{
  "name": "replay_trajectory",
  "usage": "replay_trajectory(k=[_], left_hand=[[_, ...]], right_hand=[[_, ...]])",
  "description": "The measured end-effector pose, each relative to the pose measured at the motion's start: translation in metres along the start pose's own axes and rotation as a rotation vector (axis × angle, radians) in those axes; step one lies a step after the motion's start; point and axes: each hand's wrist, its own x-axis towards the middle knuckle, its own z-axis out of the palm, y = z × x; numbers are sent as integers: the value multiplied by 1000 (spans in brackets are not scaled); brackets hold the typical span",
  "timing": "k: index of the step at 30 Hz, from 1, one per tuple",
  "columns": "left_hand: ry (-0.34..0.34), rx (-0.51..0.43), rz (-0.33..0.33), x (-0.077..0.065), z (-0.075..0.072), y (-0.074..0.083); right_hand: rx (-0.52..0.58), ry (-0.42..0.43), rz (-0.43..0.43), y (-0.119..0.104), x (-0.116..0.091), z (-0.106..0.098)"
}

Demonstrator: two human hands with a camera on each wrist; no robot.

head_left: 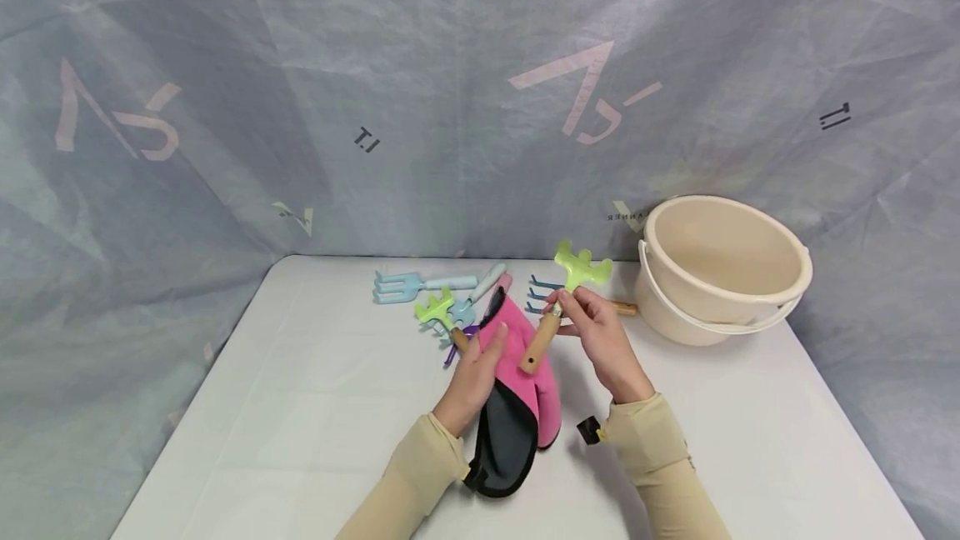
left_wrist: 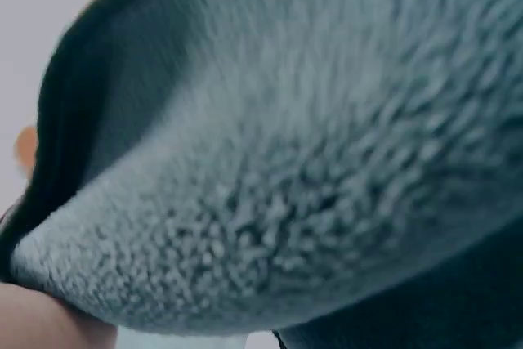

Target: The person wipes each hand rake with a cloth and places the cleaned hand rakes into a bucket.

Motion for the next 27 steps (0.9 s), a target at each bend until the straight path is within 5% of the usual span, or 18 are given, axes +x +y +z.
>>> replay_trajectory(k=[4,8,12,17,27], left_hand=[[104,-225,52,3,-8,4],[67,-290,193,5,-15,10],[55,-67,293,4,-17,14],[124,249,418,8,-18,13],[316,421,522,12,-22,2]], right_hand=[[64,-36,28,0,-1,0],[58,-119,79,-2,-3,5],[-89,-194,107,-3,-7,14],[-292,-301,92,-7,-13,29],[-612,-318,-33,-7,-15,40]])
